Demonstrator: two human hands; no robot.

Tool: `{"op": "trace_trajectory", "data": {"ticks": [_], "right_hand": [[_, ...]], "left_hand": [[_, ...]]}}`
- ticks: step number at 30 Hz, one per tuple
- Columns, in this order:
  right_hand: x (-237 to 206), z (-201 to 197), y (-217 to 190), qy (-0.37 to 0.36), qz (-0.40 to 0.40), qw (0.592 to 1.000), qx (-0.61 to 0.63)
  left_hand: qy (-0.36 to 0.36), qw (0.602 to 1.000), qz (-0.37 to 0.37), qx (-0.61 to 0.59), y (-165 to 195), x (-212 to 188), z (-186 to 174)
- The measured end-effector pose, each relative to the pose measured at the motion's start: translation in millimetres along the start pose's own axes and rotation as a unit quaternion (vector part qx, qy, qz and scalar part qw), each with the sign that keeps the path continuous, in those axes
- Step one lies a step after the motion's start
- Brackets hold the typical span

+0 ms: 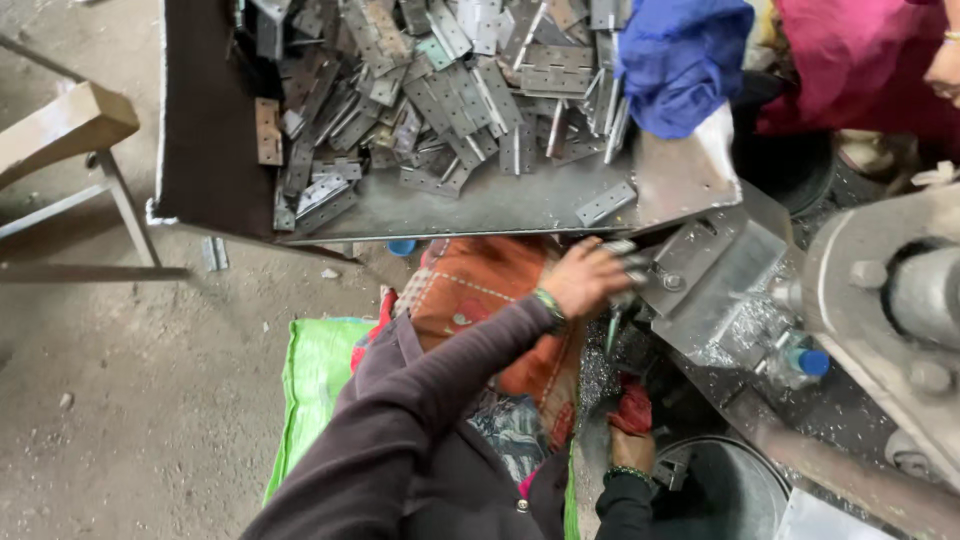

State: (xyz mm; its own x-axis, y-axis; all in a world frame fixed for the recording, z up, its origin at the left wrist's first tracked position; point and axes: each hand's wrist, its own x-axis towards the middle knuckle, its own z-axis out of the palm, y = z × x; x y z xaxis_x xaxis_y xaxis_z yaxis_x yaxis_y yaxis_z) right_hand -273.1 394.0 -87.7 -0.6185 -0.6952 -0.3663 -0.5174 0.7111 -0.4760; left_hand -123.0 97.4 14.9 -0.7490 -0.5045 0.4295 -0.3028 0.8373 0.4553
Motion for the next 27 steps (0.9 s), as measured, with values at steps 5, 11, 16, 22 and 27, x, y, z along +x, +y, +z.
{"op": "trace_trajectory", "data": {"ticks": [5,11,16,22,27], "right_hand": [[7,-1,5,-0.006,0.008,1.0,-0.014],[11,-2,6,-0.014,0.017,1.0,-0.023],[10,-3,5,-0.004,-0.017,1.0,-0.005],[5,-3,4,-0.007,0.029,0.999,-0.016],[-1,0,5,-0.006,0.056,0.998,-0.016]], "left_hand": [[0.102,0.938,-0.312,0.11,-93,-49,-89],[0.095,0.884,-0.436,0.141,-123,-50,-144],[0.106,0.853,-0.474,0.191,-108,-21,-122],[0.181,0.752,-0.603,0.196,-116,8,-113],[0.268,0.782,-0.531,0.187,-122,-12,-113]]}}
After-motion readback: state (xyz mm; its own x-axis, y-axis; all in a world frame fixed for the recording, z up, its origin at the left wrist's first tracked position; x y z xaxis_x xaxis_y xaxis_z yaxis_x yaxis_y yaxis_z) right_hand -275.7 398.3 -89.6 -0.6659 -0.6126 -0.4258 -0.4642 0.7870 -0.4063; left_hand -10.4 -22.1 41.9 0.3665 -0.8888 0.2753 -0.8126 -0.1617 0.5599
